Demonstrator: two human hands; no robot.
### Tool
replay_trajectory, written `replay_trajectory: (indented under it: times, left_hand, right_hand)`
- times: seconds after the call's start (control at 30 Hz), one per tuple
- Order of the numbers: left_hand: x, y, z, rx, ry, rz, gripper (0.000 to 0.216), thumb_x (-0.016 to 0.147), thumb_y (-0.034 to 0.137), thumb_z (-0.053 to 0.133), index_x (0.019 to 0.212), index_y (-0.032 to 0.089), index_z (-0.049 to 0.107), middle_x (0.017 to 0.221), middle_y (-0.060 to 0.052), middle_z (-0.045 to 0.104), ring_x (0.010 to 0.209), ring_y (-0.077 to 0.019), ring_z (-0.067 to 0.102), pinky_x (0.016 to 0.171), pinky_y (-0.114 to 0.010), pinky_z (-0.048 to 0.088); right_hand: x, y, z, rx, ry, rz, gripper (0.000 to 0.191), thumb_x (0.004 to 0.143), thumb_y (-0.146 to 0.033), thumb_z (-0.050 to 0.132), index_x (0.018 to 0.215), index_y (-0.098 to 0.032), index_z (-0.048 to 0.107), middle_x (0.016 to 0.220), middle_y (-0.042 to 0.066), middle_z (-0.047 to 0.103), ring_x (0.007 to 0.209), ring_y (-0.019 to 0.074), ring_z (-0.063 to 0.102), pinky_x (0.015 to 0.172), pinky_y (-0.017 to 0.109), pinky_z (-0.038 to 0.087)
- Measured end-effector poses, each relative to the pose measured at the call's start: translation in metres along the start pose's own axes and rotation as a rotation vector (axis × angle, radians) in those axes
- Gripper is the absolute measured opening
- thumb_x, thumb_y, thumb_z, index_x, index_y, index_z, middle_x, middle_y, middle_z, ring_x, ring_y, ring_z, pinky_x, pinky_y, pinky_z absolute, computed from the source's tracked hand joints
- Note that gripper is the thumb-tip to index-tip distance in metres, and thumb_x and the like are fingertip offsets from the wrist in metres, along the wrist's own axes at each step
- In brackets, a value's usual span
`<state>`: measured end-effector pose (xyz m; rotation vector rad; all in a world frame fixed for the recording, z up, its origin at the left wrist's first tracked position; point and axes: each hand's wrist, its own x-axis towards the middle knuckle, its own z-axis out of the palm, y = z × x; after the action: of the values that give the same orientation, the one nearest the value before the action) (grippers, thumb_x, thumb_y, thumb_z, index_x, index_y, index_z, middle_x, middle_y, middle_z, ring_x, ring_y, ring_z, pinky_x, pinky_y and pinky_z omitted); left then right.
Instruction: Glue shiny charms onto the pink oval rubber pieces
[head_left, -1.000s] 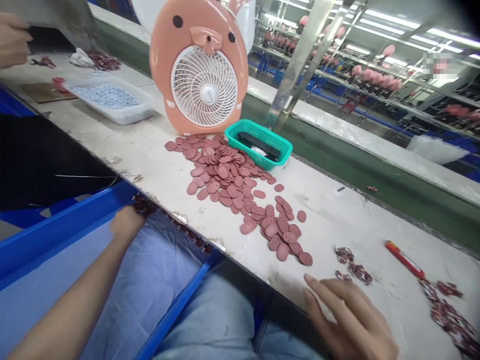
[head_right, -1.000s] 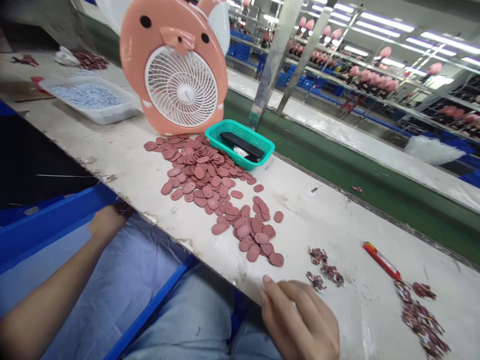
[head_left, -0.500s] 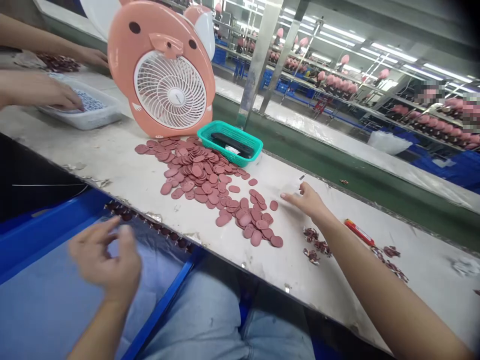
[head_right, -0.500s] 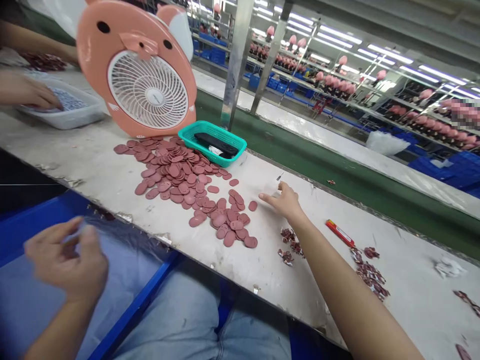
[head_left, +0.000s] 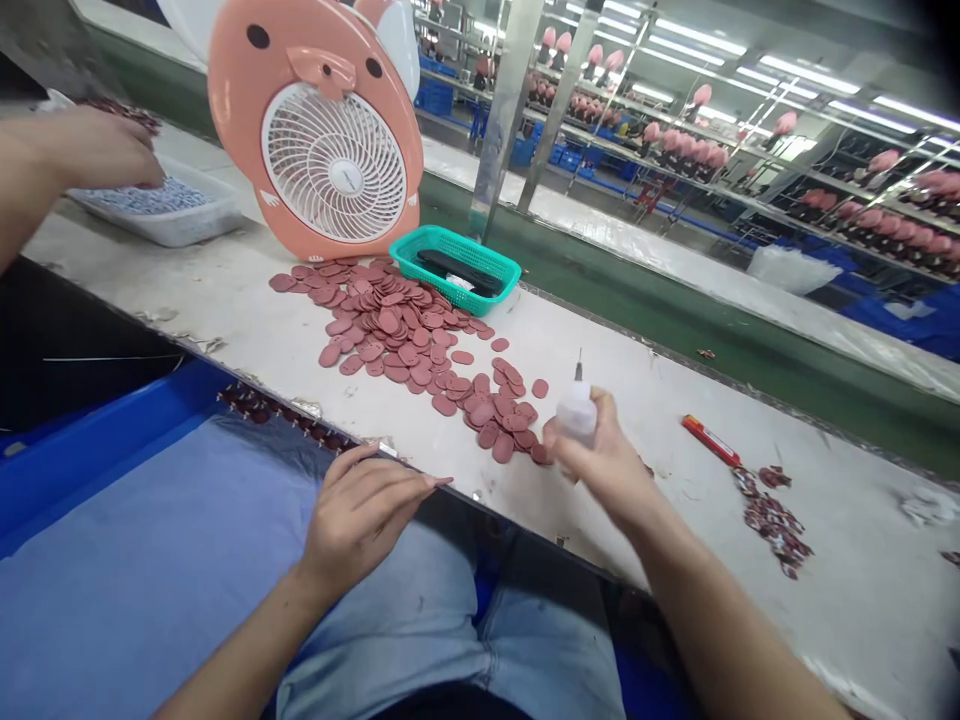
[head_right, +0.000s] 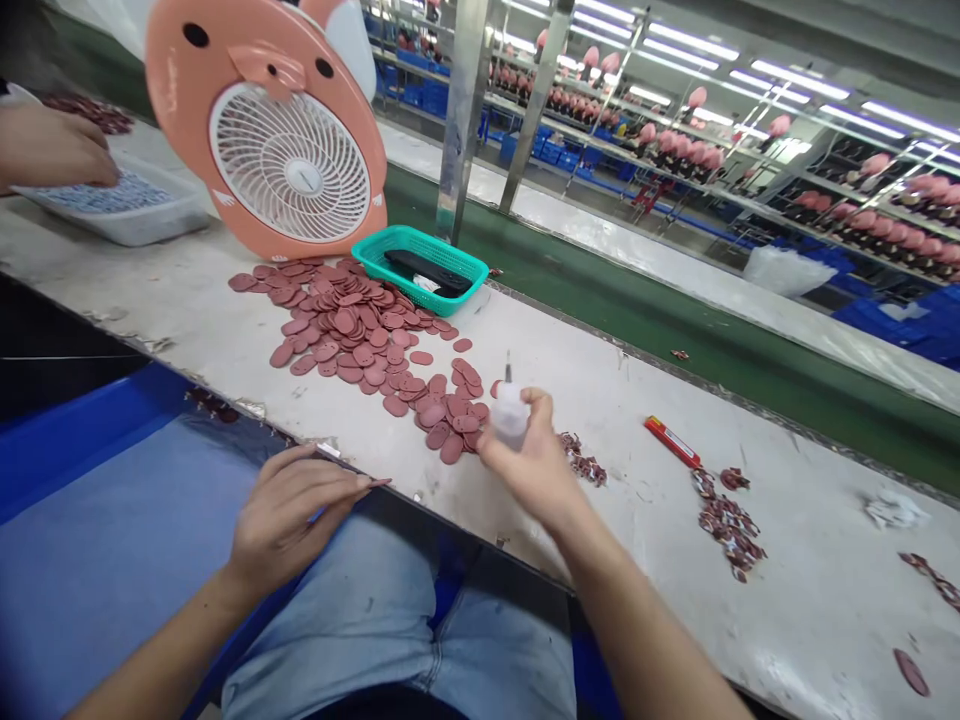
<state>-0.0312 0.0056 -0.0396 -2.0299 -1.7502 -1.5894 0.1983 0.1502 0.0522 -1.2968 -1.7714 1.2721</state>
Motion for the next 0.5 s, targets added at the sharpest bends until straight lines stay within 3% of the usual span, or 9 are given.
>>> replay_trajectory:
  times: [0.1, 0.13, 0.2, 0.3, 0.4, 0.5]
  left_hand:
    - [0.003, 0.036, 0.002, -0.433, 0.068, -0.621, 0.007, 0.086, 0.025, 0.076, 0.092, 0.025, 0.076, 0.088, -0.003, 0.083, 0.083, -0.0212, 0.077, 0.084, -0.032, 0.057]
    - [0.004, 0.048, 0.002, -0.562, 0.066, -0.761, 0.008, 0.084, 0.028, 0.079, 0.09, 0.024, 0.076, 0.087, -0.003, 0.083, 0.084, -0.0213, 0.078, 0.079, -0.029, 0.058]
    - [0.006, 0.065, 0.001, -0.748, 0.048, -0.887, 0.01, 0.079, 0.029, 0.083, 0.086, 0.025, 0.077, 0.083, -0.002, 0.082, 0.08, -0.0186, 0.077, 0.074, -0.023, 0.059]
    - [0.001, 0.078, 0.003, -0.874, 0.045, -0.842, 0.013, 0.078, 0.025, 0.085, 0.089, 0.03, 0.079, 0.081, 0.002, 0.081, 0.077, -0.0135, 0.075, 0.074, -0.019, 0.058]
    - [-0.009, 0.081, 0.009, -0.863, 0.106, -0.607, 0.034, 0.072, 0.022, 0.089, 0.102, 0.033, 0.08, 0.089, 0.002, 0.077, 0.08, -0.0134, 0.072, 0.075, -0.02, 0.058]
    - [-0.015, 0.085, 0.015, -0.786, 0.191, -0.453, 0.034, 0.071, 0.02, 0.09, 0.101, 0.031, 0.082, 0.086, 0.001, 0.073, 0.077, -0.0129, 0.069, 0.073, -0.019, 0.058]
  right_hand:
    - [-0.04, 0.001, 0.026, 0.164, -0.165, -0.018, 0.052, 0.071, -0.042, 0.075, 0.109, -0.024, 0.043, 0.086, -0.001, 0.069, 0.073, 0.0165, 0.064, 0.064, 0.029, 0.053]
    - [-0.049, 0.002, 0.034, 0.263, -0.209, -0.02, 0.052, 0.072, -0.041, 0.078, 0.109, -0.024, 0.045, 0.088, 0.0, 0.07, 0.074, 0.016, 0.065, 0.066, 0.029, 0.053]
    - [-0.062, 0.006, 0.048, 0.464, -0.261, -0.013, 0.051, 0.074, -0.036, 0.083, 0.11, -0.025, 0.048, 0.087, -0.001, 0.07, 0.075, 0.0144, 0.065, 0.069, 0.027, 0.053]
    - [-0.074, 0.011, 0.063, 0.684, -0.229, 0.048, 0.048, 0.075, -0.032, 0.085, 0.107, -0.025, 0.049, 0.08, -0.005, 0.067, 0.064, 0.0092, 0.061, 0.057, 0.02, 0.047]
    - [-0.086, 0.013, 0.074, 0.863, -0.177, 0.177, 0.051, 0.073, -0.032, 0.086, 0.106, -0.025, 0.048, 0.076, -0.006, 0.064, 0.052, 0.0055, 0.05, 0.044, 0.014, 0.034]
    - [-0.097, 0.015, 0.079, 0.882, -0.211, 0.239, 0.053, 0.075, -0.04, 0.084, 0.107, -0.025, 0.045, 0.069, -0.007, 0.06, 0.046, 0.0043, 0.045, 0.041, 0.013, 0.032]
